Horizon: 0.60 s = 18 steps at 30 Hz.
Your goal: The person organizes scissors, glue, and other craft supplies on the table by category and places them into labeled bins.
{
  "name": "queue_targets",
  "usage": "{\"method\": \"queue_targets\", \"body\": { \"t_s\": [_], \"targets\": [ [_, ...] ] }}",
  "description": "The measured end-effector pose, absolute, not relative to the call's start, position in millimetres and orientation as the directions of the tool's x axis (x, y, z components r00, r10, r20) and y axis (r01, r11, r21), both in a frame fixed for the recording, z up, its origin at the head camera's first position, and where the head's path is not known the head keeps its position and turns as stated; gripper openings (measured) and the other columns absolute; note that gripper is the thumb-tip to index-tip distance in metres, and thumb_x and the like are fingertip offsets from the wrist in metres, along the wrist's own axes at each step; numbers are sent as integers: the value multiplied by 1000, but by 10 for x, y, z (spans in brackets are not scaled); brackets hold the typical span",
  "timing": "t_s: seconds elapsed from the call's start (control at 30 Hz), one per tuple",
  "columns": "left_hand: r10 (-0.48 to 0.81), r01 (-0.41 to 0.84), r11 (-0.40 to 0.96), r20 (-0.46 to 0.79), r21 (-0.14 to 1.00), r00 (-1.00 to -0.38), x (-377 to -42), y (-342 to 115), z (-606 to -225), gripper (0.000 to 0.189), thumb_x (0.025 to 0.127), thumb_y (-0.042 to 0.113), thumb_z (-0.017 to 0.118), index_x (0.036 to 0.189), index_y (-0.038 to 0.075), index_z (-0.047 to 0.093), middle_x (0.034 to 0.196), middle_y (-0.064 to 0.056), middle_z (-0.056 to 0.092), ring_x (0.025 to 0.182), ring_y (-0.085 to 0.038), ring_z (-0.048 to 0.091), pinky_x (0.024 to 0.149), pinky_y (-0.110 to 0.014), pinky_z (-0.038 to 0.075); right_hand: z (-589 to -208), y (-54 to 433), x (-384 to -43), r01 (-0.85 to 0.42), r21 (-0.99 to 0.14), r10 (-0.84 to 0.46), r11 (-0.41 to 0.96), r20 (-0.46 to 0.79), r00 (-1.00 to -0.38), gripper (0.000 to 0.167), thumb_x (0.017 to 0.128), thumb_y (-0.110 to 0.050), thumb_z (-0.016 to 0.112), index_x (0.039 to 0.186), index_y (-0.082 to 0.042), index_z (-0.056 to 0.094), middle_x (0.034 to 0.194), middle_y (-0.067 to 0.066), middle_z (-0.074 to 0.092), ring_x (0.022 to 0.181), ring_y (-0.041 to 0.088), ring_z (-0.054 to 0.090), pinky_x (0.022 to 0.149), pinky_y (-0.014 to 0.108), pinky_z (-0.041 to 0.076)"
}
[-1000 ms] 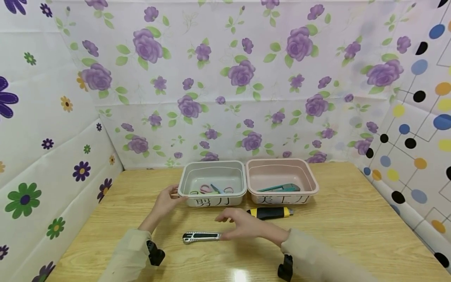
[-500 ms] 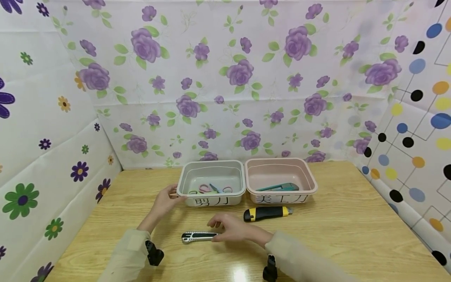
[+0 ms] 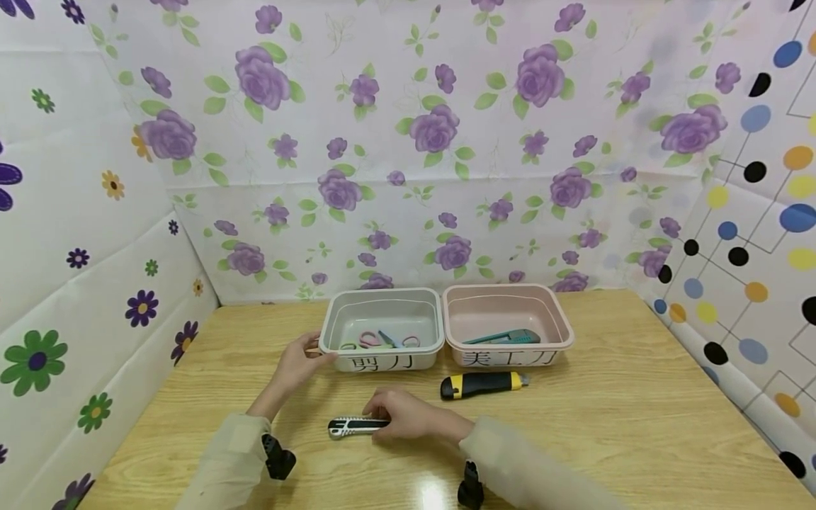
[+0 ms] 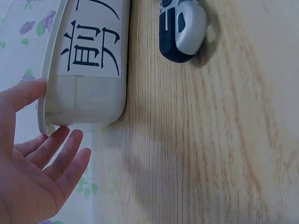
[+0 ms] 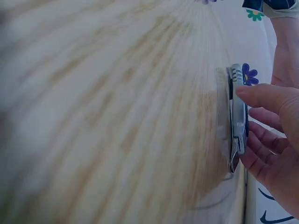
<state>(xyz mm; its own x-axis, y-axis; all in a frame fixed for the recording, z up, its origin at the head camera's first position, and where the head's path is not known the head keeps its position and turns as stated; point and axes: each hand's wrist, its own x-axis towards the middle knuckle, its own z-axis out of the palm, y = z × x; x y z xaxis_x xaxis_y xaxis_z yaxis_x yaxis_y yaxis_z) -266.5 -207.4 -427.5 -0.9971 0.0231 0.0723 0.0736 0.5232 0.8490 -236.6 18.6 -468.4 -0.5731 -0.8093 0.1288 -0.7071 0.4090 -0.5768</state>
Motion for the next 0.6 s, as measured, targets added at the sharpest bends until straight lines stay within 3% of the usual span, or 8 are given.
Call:
{"method": "queue_targets", "body": {
  "t_s": [0.33, 0.6],
  "targets": [
    [22, 71, 518, 69, 853, -997, -2673, -2076, -4281, 58, 81, 14, 68, 129, -7, 43, 116, -27, 54, 94, -32, 59, 75, -36, 53, -4693, 169, -2351, -671, -606, -799, 427, 94, -594, 21, 76, -8, 72, 96, -7, 68, 81, -6, 54, 70, -2, 47, 62, 9, 42],
    [25, 75, 513, 72, 855, -997, -2662, -2079, -4268, 58, 81, 13, 68, 129, -7, 43, 116, -27, 54, 94, -33, 59, 75, -37, 53, -4694, 218, -2370, -681, -611, -818, 403, 94, -568, 20, 78, -5, 69, 98, -7, 68, 80, -7, 52, 70, -3, 45, 62, 10, 41]
  ]
}}
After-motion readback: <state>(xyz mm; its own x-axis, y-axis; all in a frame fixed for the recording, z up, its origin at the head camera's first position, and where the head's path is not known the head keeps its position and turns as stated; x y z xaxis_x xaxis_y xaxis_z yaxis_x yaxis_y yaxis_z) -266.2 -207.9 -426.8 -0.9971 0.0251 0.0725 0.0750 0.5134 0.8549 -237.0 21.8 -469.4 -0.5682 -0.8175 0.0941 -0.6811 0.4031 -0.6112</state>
